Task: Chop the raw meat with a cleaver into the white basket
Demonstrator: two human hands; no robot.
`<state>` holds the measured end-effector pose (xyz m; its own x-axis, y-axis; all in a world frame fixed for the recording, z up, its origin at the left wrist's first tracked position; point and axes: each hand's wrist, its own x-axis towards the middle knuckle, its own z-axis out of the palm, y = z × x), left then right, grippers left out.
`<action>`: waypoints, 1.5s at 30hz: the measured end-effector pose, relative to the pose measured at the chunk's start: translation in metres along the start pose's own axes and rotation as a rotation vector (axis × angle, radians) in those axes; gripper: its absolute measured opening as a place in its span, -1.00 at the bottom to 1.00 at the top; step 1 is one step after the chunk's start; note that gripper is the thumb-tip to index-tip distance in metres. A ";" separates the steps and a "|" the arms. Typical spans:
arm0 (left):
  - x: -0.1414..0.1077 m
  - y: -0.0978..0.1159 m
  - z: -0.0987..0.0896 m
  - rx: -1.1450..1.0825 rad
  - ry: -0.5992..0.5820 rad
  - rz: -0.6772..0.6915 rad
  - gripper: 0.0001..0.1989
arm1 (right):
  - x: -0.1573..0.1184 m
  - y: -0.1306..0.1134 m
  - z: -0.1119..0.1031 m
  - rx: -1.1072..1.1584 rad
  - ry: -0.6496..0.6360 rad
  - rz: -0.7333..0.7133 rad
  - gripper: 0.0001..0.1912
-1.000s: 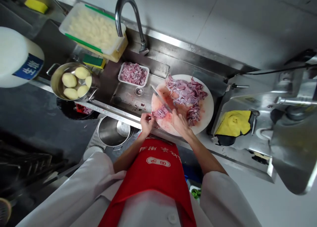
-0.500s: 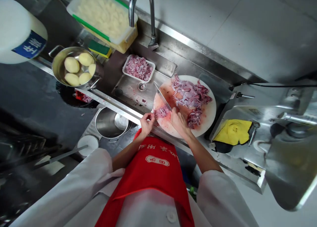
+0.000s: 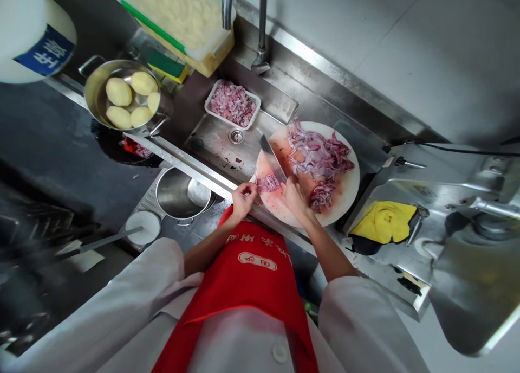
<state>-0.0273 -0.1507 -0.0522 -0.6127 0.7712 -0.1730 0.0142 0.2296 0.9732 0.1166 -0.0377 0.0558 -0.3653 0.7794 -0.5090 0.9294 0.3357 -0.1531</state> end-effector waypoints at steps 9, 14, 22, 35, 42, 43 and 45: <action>-0.001 0.002 0.002 -0.151 -0.027 -0.099 -0.83 | -0.022 -0.021 -0.005 0.035 0.115 0.036 -0.48; 0.000 0.005 0.000 -0.181 -0.024 -0.132 -0.84 | -0.012 -0.023 0.023 0.058 -0.041 0.043 -0.59; 0.000 -0.003 -0.002 -0.188 -0.015 -0.133 -0.83 | -0.034 -0.032 0.006 0.086 0.099 0.067 -0.53; 0.007 0.012 -0.005 0.347 -0.138 0.320 -0.86 | -0.008 0.006 0.045 0.340 0.048 0.053 -0.72; 0.025 0.010 0.017 0.544 -0.533 0.552 -0.76 | -0.028 0.039 0.050 0.189 0.071 0.227 -0.68; 0.028 0.011 0.017 0.538 -0.568 0.578 -0.75 | -0.032 0.039 0.048 0.180 0.064 0.239 -0.68; 0.032 0.013 0.011 0.494 -0.576 0.633 -0.76 | -0.039 0.035 0.042 0.169 0.043 0.243 -0.69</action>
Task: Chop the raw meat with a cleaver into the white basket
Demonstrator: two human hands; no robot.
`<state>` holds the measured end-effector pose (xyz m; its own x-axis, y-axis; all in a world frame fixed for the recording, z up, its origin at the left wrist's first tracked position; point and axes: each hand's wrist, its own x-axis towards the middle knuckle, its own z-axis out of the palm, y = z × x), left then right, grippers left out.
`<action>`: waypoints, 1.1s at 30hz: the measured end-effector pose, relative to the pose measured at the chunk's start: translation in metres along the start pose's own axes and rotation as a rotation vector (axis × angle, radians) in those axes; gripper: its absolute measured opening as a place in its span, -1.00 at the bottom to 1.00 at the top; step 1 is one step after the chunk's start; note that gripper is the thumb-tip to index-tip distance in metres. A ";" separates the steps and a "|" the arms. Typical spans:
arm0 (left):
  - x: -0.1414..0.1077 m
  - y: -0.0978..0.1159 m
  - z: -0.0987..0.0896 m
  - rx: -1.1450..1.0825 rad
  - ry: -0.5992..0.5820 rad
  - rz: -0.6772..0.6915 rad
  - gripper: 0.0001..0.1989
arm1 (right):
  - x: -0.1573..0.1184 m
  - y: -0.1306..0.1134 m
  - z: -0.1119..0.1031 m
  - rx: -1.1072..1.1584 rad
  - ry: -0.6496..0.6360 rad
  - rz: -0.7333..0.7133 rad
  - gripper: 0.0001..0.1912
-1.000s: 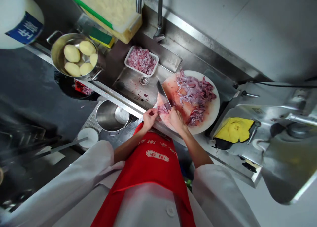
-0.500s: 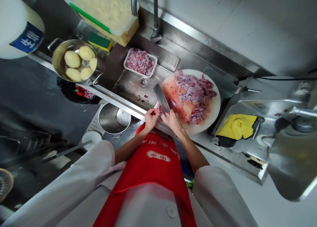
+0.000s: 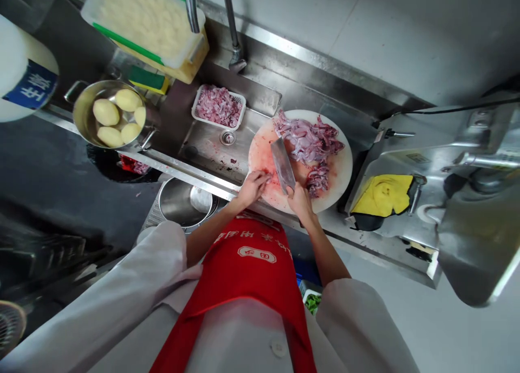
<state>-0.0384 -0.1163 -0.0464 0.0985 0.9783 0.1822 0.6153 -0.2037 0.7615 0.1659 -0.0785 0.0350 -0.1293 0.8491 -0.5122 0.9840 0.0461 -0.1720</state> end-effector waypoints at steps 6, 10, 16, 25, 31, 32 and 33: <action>-0.023 0.004 -0.016 0.027 0.387 -0.108 -0.79 | -0.027 -0.047 -0.029 -0.004 0.134 -0.026 -0.55; -0.026 0.002 0.006 0.054 0.237 -0.014 -0.77 | -0.020 -0.076 -0.016 0.017 0.032 -0.082 -0.62; -0.027 -0.014 0.021 0.074 0.068 0.019 -0.75 | 0.010 -0.058 0.003 0.050 -0.049 -0.103 -0.72; 0.049 0.008 -0.015 0.097 -0.171 0.192 -0.72 | -0.032 0.043 -0.002 0.263 0.324 0.088 -0.65; 0.121 -0.001 -0.014 0.048 -0.672 0.401 -0.73 | -0.074 0.073 0.031 0.422 0.381 0.169 -0.63; 0.125 -0.002 -0.012 0.003 -0.691 0.413 -0.72 | -0.080 0.073 0.038 0.443 0.368 0.188 -0.63; 0.128 -0.002 -0.010 -0.023 -0.702 0.423 -0.72 | -0.085 0.072 0.044 0.462 0.355 0.209 -0.64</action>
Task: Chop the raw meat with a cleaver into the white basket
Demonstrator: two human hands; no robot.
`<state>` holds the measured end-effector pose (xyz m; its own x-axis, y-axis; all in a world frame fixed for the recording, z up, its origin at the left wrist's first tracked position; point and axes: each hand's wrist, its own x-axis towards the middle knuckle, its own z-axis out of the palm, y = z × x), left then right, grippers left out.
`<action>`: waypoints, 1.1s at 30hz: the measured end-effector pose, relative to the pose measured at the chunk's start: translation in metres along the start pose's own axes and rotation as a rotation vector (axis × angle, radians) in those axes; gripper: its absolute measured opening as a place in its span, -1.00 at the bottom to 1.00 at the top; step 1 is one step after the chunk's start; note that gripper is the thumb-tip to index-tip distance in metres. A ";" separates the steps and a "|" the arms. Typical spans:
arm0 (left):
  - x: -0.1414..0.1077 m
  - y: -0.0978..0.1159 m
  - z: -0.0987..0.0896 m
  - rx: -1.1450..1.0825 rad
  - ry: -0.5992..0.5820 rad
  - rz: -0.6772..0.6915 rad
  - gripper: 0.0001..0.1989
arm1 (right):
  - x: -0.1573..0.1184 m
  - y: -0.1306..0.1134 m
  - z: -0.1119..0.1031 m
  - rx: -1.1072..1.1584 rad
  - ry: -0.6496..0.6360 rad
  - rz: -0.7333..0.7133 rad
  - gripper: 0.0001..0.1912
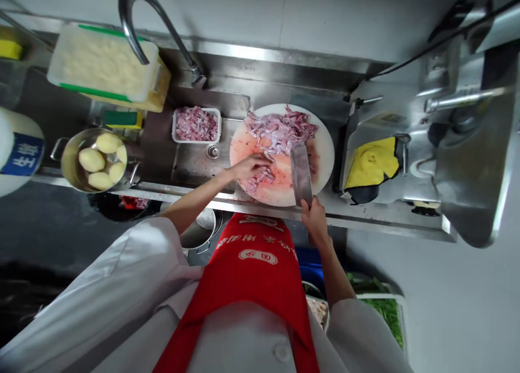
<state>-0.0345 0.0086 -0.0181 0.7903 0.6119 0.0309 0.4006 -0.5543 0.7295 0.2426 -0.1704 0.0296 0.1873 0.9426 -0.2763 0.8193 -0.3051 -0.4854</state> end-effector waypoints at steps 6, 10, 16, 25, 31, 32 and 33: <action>0.004 0.003 0.006 0.121 -0.106 -0.030 -0.72 | -0.018 0.002 0.010 0.023 -0.034 0.086 -0.69; -0.020 -0.005 0.003 0.097 0.196 -0.272 -0.69 | -0.019 -0.007 0.012 -0.028 -0.106 0.067 -0.70; -0.056 0.002 0.017 0.045 0.437 -0.366 -0.86 | -0.013 -0.029 0.013 -0.181 -0.307 -0.052 -0.73; -0.041 0.000 0.020 -0.058 0.473 -0.253 -0.75 | 0.004 -0.048 0.015 -0.288 -0.343 -0.045 -0.72; -0.045 0.001 0.013 0.030 0.431 -0.244 -0.79 | 0.000 -0.069 0.014 -0.300 -0.345 0.013 -0.69; -0.048 0.002 0.013 0.039 0.460 -0.260 -0.77 | 0.000 -0.077 0.015 -0.299 -0.336 0.028 -0.68; -0.050 0.003 0.014 0.043 0.494 -0.276 -0.76 | 0.001 -0.086 0.016 -0.294 -0.321 0.039 -0.67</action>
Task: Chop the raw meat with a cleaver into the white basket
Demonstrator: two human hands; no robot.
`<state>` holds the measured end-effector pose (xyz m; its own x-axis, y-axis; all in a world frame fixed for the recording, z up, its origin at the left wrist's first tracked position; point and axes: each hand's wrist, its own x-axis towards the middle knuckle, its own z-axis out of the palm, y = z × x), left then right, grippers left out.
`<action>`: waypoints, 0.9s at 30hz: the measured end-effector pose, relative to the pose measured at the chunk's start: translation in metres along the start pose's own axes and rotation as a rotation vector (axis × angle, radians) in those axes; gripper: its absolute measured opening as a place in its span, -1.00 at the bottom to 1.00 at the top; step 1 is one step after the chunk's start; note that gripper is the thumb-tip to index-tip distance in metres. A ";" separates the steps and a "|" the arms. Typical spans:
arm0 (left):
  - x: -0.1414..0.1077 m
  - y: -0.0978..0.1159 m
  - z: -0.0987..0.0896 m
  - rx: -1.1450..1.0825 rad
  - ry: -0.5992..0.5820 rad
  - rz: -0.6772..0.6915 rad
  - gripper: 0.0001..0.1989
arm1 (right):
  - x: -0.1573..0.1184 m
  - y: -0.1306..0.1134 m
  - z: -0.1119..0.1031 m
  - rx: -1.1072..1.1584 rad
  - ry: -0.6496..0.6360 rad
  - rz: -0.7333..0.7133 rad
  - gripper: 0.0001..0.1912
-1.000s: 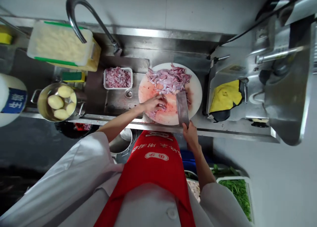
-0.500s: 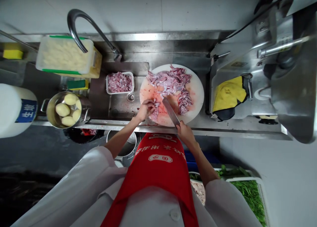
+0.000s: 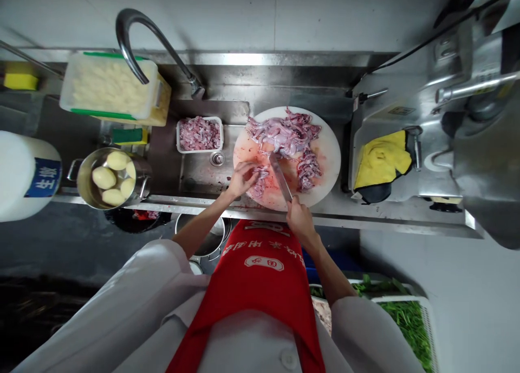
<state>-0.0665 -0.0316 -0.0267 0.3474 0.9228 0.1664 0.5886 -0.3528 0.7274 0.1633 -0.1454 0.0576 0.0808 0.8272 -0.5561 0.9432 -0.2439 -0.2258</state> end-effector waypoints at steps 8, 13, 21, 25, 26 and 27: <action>-0.017 0.000 0.015 -0.035 0.141 -0.044 -0.70 | 0.034 -0.074 -0.008 0.046 0.002 -0.039 -0.65; -0.027 0.006 0.015 -0.011 0.483 -0.298 -0.49 | 0.036 -0.086 -0.033 0.018 0.090 -0.050 -0.62; -0.033 0.020 0.052 0.123 0.194 -0.281 -0.38 | 0.059 -0.110 -0.014 -0.016 -0.001 -0.061 -0.65; -0.033 0.019 0.064 0.156 0.157 -0.254 -0.39 | 0.077 -0.101 -0.001 -0.009 0.015 -0.092 -0.67; -0.033 0.018 0.065 0.153 0.153 -0.252 -0.40 | 0.082 -0.097 -0.001 0.001 0.033 -0.097 -0.69; -0.034 0.018 0.064 0.147 0.151 -0.247 -0.41 | 0.088 -0.093 -0.002 0.020 0.049 -0.106 -0.71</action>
<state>-0.0210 -0.0792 -0.0624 0.0752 0.9919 0.1022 0.7447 -0.1241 0.6557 0.0829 -0.0487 0.0308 -0.0030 0.8724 -0.4888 0.9408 -0.1632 -0.2971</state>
